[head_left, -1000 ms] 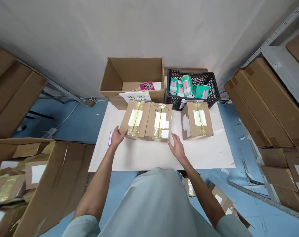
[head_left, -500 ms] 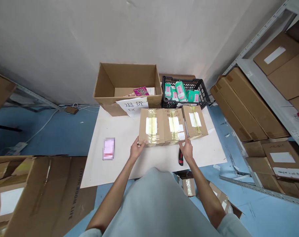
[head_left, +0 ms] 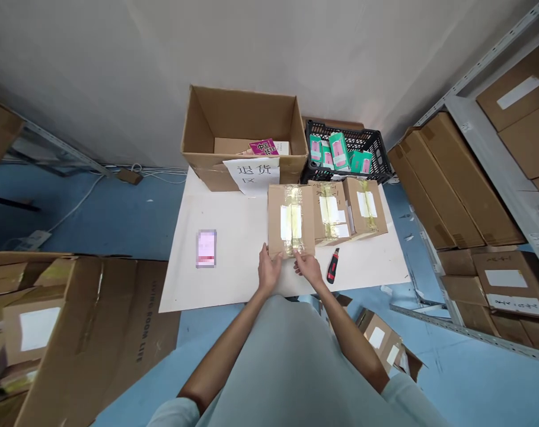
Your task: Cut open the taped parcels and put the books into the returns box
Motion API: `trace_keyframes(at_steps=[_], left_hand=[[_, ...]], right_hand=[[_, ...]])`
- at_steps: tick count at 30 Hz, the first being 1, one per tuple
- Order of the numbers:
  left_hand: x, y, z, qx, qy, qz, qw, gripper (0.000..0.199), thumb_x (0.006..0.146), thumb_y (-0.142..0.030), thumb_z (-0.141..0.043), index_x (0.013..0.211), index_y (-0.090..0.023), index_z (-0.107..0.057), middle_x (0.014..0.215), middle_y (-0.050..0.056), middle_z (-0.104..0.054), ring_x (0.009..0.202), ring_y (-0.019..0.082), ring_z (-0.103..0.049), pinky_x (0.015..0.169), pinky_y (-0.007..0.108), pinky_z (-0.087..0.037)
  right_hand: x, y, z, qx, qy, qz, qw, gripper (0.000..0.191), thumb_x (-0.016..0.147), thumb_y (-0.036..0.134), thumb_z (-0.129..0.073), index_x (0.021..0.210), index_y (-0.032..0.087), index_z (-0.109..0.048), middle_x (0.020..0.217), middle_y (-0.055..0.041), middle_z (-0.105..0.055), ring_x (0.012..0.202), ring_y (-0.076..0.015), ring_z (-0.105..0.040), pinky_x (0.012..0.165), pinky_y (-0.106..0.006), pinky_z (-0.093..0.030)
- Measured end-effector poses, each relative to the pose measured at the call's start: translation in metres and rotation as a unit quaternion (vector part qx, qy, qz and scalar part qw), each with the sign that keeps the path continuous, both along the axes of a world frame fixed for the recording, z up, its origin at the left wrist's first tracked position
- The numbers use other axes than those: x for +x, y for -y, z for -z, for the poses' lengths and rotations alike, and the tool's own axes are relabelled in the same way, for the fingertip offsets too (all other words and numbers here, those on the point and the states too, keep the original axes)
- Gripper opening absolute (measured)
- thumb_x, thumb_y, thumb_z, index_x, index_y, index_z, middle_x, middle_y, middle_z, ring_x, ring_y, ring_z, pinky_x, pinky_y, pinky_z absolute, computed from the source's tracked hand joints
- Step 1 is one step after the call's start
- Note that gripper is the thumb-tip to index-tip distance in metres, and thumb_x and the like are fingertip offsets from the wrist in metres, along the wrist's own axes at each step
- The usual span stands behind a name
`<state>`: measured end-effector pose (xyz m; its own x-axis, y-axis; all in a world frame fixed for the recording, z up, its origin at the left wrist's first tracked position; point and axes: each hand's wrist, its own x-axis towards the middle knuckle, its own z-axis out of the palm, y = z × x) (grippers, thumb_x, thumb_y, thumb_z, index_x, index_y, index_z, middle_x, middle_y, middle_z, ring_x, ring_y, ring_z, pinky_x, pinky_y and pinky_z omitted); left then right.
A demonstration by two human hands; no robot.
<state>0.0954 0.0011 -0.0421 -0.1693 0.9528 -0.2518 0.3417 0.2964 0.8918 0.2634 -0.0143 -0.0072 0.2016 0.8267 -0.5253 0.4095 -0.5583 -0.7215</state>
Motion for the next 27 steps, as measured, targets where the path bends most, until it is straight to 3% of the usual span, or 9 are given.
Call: trace_keyframes(at_steps=[3, 6, 9, 12, 15, 18, 22, 24, 27], left_hand=[[-0.006, 0.022, -0.001, -0.053, 0.013, 0.044, 0.998, 0.110, 0.091, -0.046, -0.082, 0.177, -0.018, -0.019, 0.156, 0.025, -0.058, 0.141, 0.038, -0.066, 0.116, 0.053, -0.056], [-0.030, 0.012, -0.018, -0.059, 0.012, 0.059, 0.996, 0.135, 0.082, -0.055, -0.090, 0.179, -0.016, -0.005, 0.164, 0.030, -0.048, 0.147, 0.043, -0.060, 0.121, 0.058, -0.051], [-0.063, -0.030, -0.047, 0.081, -0.029, 0.051, 0.995, 0.134, 0.086, -0.063, -0.085, 0.179, -0.017, 0.000, 0.182, 0.029, -0.018, 0.171, 0.043, -0.024, 0.136, 0.058, -0.032], [-0.085, -0.088, -0.074, 0.209, -0.057, 0.147, 0.965, 0.124, 0.091, -0.062, -0.079, 0.180, -0.020, -0.004, 0.188, 0.020, -0.008, 0.176, 0.037, -0.007, 0.142, 0.055, -0.016], [-0.091, -0.138, -0.088, 0.191, -0.064, 0.248, 0.947, 0.117, 0.088, -0.060, -0.083, 0.179, -0.022, -0.019, 0.185, 0.018, -0.023, 0.175, 0.038, -0.013, 0.141, 0.055, -0.021], [-0.097, -0.163, -0.091, 0.165, -0.091, 0.281, 0.941, 0.108, 0.083, -0.048, -0.086, 0.174, -0.019, -0.036, 0.176, 0.020, -0.042, 0.169, 0.040, -0.032, 0.138, 0.055, -0.031], [-0.135, -0.152, -0.089, 0.195, -0.114, 0.280, 0.933, 0.087, 0.078, -0.026, -0.081, 0.161, -0.019, -0.054, 0.161, 0.016, -0.058, 0.154, 0.035, -0.053, 0.134, 0.050, -0.041], [-0.164, -0.127, -0.083, 0.186, -0.109, 0.273, 0.938, 0.077, 0.077, -0.018, -0.073, 0.153, -0.021, -0.063, 0.152, 0.012, -0.064, 0.146, 0.032, -0.060, 0.130, 0.045, -0.046], [-0.206, -0.071, -0.067, 0.150, -0.077, 0.248, 0.954, 0.067, 0.080, -0.020, -0.067, 0.147, -0.023, -0.068, 0.141, 0.009, -0.068, 0.134, 0.029, -0.068, 0.124, 0.043, -0.053]], right_hand=[[-0.015, 0.013, 0.015, -0.034, -0.100, 0.135, 0.985, 0.062, 0.097, 0.080, -0.065, 0.089, 0.018, -0.072, 0.092, -0.0150, -0.084, 0.067, -0.0239, -0.081, 0.055, -0.030, -0.064], [-0.018, 0.024, 0.025, 0.013, -0.142, 0.209, 0.967, 0.058, 0.088, 0.075, -0.079, 0.095, 0.018, -0.071, 0.104, -0.0155, -0.084, 0.076, -0.0237, -0.084, 0.057, -0.028, -0.065], [-0.015, 0.029, 0.030, 0.050, -0.142, 0.209, 0.966, 0.060, 0.081, 0.077, -0.082, 0.088, 0.019, -0.070, 0.097, -0.0147, -0.083, 0.085, -0.0277, -0.085, 0.063, -0.031, -0.068], [-0.013, 0.029, 0.032, 0.080, -0.124, 0.201, 0.968, 0.063, 0.077, 0.082, -0.080, 0.079, 0.020, -0.068, 0.088, -0.0139, -0.082, 0.090, -0.0300, -0.083, 0.071, -0.036, -0.070], [-0.016, 0.028, 0.034, 0.097, -0.110, 0.202, 0.968, 0.065, 0.075, 0.086, -0.078, 0.071, 0.022, -0.064, 0.080, -0.0114, -0.079, 0.090, -0.0294, -0.082, 0.080, -0.039, -0.069], [-0.021, 0.028, 0.034, 0.119, -0.088, 0.199, 0.969, 0.068, 0.074, 0.091, -0.072, 0.067, 0.025, -0.060, 0.072, -0.0083, -0.074, 0.086, -0.0285, -0.079, 0.084, -0.040, -0.067], [-0.023, 0.033, 0.027, 0.147, -0.052, 0.179, 0.971, 0.069, 0.081, 0.093, -0.060, 0.073, 0.024, -0.063, 0.079, -0.0090, -0.077, 0.090, -0.0281, -0.076, 0.089, -0.041, -0.066], [-0.021, 0.037, 0.021, 0.156, -0.029, 0.164, 0.974, 0.067, 0.084, 0.089, -0.058, 0.078, 0.023, -0.068, 0.087, -0.0104, -0.080, 0.097, -0.0300, -0.075, 0.096, -0.043, -0.064], [-0.018, 0.043, 0.011, 0.164, 0.006, 0.138, 0.977, 0.061, 0.086, 0.080, -0.064, 0.093, 0.021, -0.076, 0.109, -0.0133, -0.084, 0.113, -0.0345, -0.074, 0.111, -0.049, -0.057]])
